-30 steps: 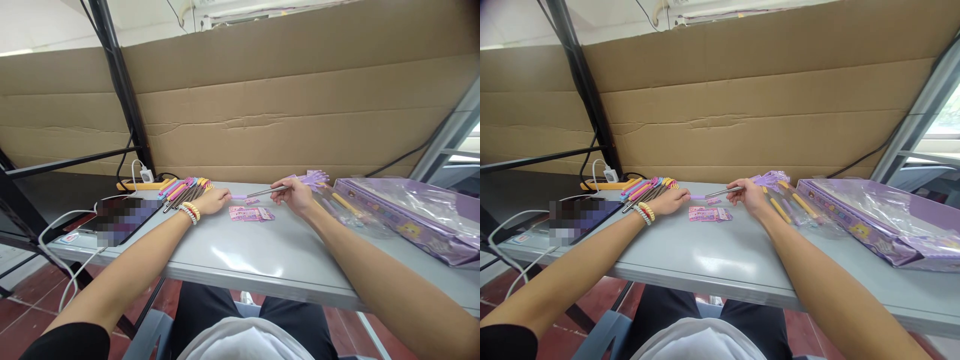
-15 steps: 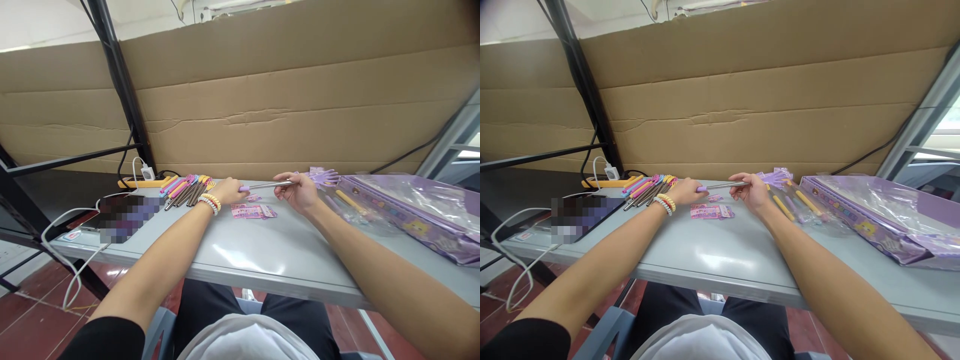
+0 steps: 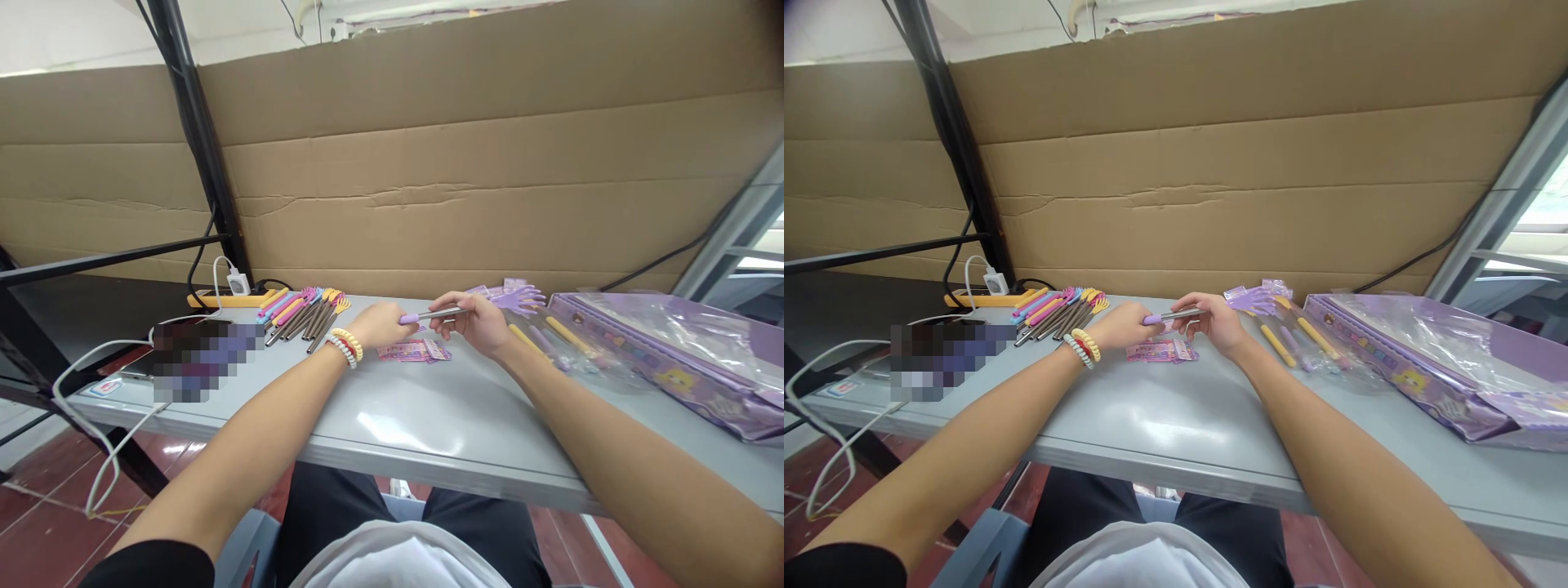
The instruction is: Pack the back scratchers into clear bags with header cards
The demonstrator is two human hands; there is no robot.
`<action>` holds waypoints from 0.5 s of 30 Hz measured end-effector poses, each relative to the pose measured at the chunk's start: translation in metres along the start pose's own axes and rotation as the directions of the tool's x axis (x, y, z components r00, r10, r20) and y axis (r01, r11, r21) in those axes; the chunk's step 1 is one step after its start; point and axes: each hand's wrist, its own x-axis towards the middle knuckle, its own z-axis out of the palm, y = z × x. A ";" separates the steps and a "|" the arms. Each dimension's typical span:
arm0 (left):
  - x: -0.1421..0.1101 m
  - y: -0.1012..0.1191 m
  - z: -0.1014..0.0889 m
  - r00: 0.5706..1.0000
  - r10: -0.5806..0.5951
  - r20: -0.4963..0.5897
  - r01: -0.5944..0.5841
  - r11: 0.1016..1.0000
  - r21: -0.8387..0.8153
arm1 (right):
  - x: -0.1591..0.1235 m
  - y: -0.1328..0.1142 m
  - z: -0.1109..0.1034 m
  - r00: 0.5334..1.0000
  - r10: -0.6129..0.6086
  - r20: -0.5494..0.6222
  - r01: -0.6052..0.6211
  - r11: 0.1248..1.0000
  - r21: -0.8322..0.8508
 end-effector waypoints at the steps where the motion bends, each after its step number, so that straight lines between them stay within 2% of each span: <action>1: 0.001 -0.004 -0.002 0.999 -0.009 -0.032 0.011 0.999 0.048 | 0.000 0.000 -0.004 0.999 0.052 -0.011 -0.052 0.999 -0.015; 4: 0.001 -0.023 -0.008 0.982 -0.078 -0.173 0.115 0.969 0.218 | -0.002 -0.003 -0.022 0.989 0.134 -0.059 -0.136 0.991 -0.019; 7: -0.001 -0.045 -0.014 0.965 -0.123 -0.233 0.192 0.933 0.303 | -0.007 -0.012 -0.038 0.992 0.057 -0.111 -0.052 0.998 0.045; 9: -0.003 -0.054 -0.016 0.964 -0.123 -0.237 0.201 0.919 0.340 | -0.009 -0.018 -0.041 0.988 0.076 -0.137 -0.071 0.997 0.043; 11: -0.002 -0.057 -0.015 0.968 -0.099 -0.232 0.187 0.900 0.395 | -0.009 -0.021 -0.037 0.973 0.189 -0.136 -0.199 0.978 -0.061; 13: -0.001 -0.054 -0.013 0.973 -0.062 -0.220 0.159 0.876 0.456 | -0.009 -0.020 -0.027 0.945 0.313 -0.093 -0.326 0.916 -0.233; 15: 0.001 -0.049 -0.011 0.978 -0.051 -0.204 0.149 0.854 0.498 | -0.008 -0.017 -0.014 0.932 0.358 -0.056 -0.348 0.838 -0.420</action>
